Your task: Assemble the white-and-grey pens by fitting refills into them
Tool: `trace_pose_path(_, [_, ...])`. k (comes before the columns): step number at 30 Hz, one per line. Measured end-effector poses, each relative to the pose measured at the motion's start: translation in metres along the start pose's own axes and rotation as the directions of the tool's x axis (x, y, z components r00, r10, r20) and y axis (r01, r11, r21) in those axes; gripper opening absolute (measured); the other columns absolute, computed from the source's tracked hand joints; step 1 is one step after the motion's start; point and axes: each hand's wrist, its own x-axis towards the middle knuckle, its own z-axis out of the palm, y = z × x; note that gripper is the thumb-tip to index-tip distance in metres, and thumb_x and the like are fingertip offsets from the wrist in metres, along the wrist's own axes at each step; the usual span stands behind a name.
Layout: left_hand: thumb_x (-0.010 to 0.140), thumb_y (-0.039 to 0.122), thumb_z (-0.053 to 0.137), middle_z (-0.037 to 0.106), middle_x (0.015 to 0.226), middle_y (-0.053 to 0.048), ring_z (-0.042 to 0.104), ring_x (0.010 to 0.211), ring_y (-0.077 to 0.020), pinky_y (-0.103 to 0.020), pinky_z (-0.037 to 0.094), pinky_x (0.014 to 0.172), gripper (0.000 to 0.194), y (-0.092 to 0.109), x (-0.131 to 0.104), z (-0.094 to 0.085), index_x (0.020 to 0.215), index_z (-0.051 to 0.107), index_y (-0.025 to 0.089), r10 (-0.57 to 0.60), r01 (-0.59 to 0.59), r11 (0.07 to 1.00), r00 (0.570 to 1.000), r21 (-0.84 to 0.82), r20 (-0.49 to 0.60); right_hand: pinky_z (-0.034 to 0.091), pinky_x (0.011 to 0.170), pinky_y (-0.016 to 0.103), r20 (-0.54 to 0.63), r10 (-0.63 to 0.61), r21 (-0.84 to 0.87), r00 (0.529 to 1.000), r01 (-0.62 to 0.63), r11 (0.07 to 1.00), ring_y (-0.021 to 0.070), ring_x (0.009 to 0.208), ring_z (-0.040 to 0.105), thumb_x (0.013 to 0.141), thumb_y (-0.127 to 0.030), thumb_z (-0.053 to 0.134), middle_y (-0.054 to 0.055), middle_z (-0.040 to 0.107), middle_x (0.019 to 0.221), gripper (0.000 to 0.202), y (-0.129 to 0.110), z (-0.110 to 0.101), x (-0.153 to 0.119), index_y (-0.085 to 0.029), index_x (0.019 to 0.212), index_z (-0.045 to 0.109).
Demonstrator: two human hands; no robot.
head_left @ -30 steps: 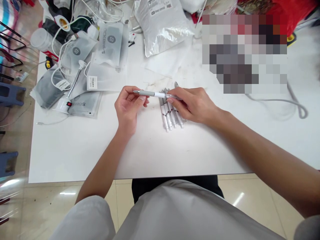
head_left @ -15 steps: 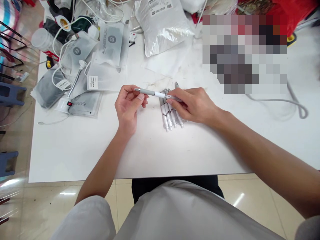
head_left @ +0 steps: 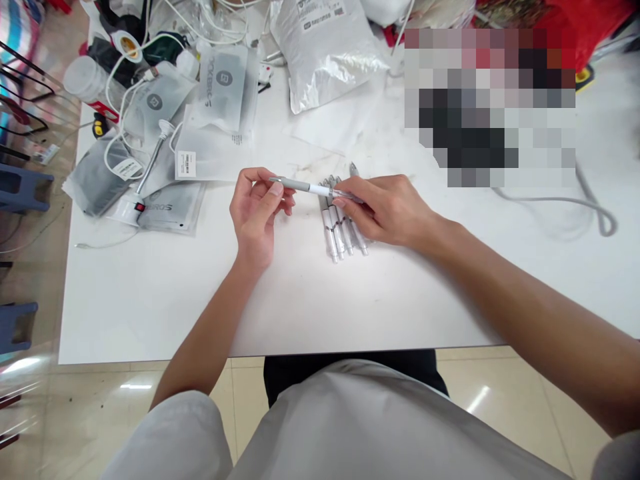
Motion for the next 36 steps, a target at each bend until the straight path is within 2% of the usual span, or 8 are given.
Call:
trace_pose_path(7, [0.091,0.050,0.085,0.076,0.099,-0.002,0.072,0.083,-0.0156,-0.026,0.056,0.064,0.033,0.0027,-0.0003,0.0006,0.099,0.066,0.025,0.018,-0.019,1.000,0.999,0.010,0.031,0.029,0.056,0.030,-0.004,0.000,0.006,1.000,0.000,1.000,0.0139,0.054,0.040,0.114,-0.042,0.043,-0.002,0.055,0.066,0.037,-0.0006,0.0006,-0.0002,-0.017,0.113,0.069])
trace_pose_path(12, [0.095,0.059,0.078,0.081,0.119,-0.008,0.079,0.106,-0.0236,-0.028,0.060,0.068,0.037,0.0030,-0.0012,0.0015,0.111,0.071,0.027,0.003,-0.012,0.996,0.995,0.091,0.099,0.029,0.057,0.031,0.009,0.007,-0.003,1.000,-0.007,1.000,0.0153,0.054,0.043,0.114,-0.043,0.042,0.000,0.059,0.067,0.038,-0.0012,0.0001,-0.0001,-0.017,0.112,0.070])
trace_pose_path(15, [0.094,0.062,0.078,0.081,0.123,-0.008,0.078,0.114,-0.0264,-0.029,0.061,0.069,0.041,0.0027,-0.0016,0.0031,0.115,0.072,0.028,0.002,-0.015,0.994,0.993,0.109,0.120,0.029,0.057,0.031,0.014,0.012,-0.009,1.000,-0.012,1.000,0.0156,0.055,0.043,0.114,-0.044,0.040,0.000,0.059,0.067,0.039,-0.0015,-0.0004,0.0001,-0.018,0.112,0.069])
trace_pose_path(17, [0.094,0.063,0.078,0.082,0.120,-0.008,0.079,0.110,-0.0252,-0.029,0.061,0.069,0.041,0.0030,-0.0017,0.0041,0.114,0.073,0.028,0.008,-0.023,0.992,0.993,0.123,0.116,0.029,0.056,0.031,0.011,0.008,-0.011,1.000,-0.008,1.000,0.0154,0.054,0.043,0.114,-0.044,0.039,0.000,0.059,0.067,0.040,-0.0014,-0.0005,0.0002,-0.018,0.113,0.069])
trace_pose_path(23, [0.095,0.061,0.078,0.085,0.107,-0.008,0.075,0.073,-0.0149,-0.029,0.057,0.066,0.038,0.0035,-0.0003,0.0047,0.102,0.074,0.023,0.010,-0.019,0.988,0.998,0.155,0.058,0.030,0.057,0.030,0.012,-0.007,-0.004,1.000,0.007,1.000,0.0147,0.055,0.043,0.115,-0.044,0.039,0.000,0.060,0.069,0.041,-0.0005,0.0015,0.0002,-0.017,0.114,0.069])
trace_pose_path(27, [0.092,0.059,0.082,0.084,0.091,-0.006,0.072,0.067,-0.0128,-0.028,0.053,0.061,0.041,-0.0002,0.0014,0.0034,0.088,0.070,0.021,-0.019,0.026,0.985,0.999,0.172,-0.040,0.031,0.057,0.029,0.001,-0.012,0.006,1.000,0.012,1.000,0.0145,0.057,0.046,0.115,-0.043,0.040,0.001,0.063,0.073,0.040,-0.0008,0.0023,0.0000,-0.016,0.115,0.069])
trace_pose_path(31, [0.088,0.061,0.085,0.080,0.081,-0.002,0.073,0.070,-0.0136,-0.025,0.051,0.057,0.046,-0.0041,0.0027,0.0027,0.083,0.062,0.021,-0.042,0.055,0.985,0.995,0.161,-0.088,0.031,0.057,0.030,0.005,-0.004,0.014,1.000,0.004,1.000,0.0145,0.057,0.046,0.115,-0.043,0.040,0.001,0.063,0.073,0.039,-0.0016,0.0020,-0.0001,-0.017,0.114,0.068])
trace_pose_path(36, [0.082,0.054,0.093,0.082,0.114,-0.007,0.078,0.097,-0.0189,-0.027,0.058,0.067,0.046,-0.0054,0.0029,0.0006,0.108,0.068,0.026,-0.022,0.018,0.994,0.999,0.112,0.038,0.031,0.056,0.030,-0.001,-0.002,0.015,1.000,0.002,1.000,0.0147,0.056,0.046,0.115,-0.043,0.040,0.001,0.063,0.072,0.038,-0.0019,0.0021,-0.0003,-0.017,0.114,0.068])
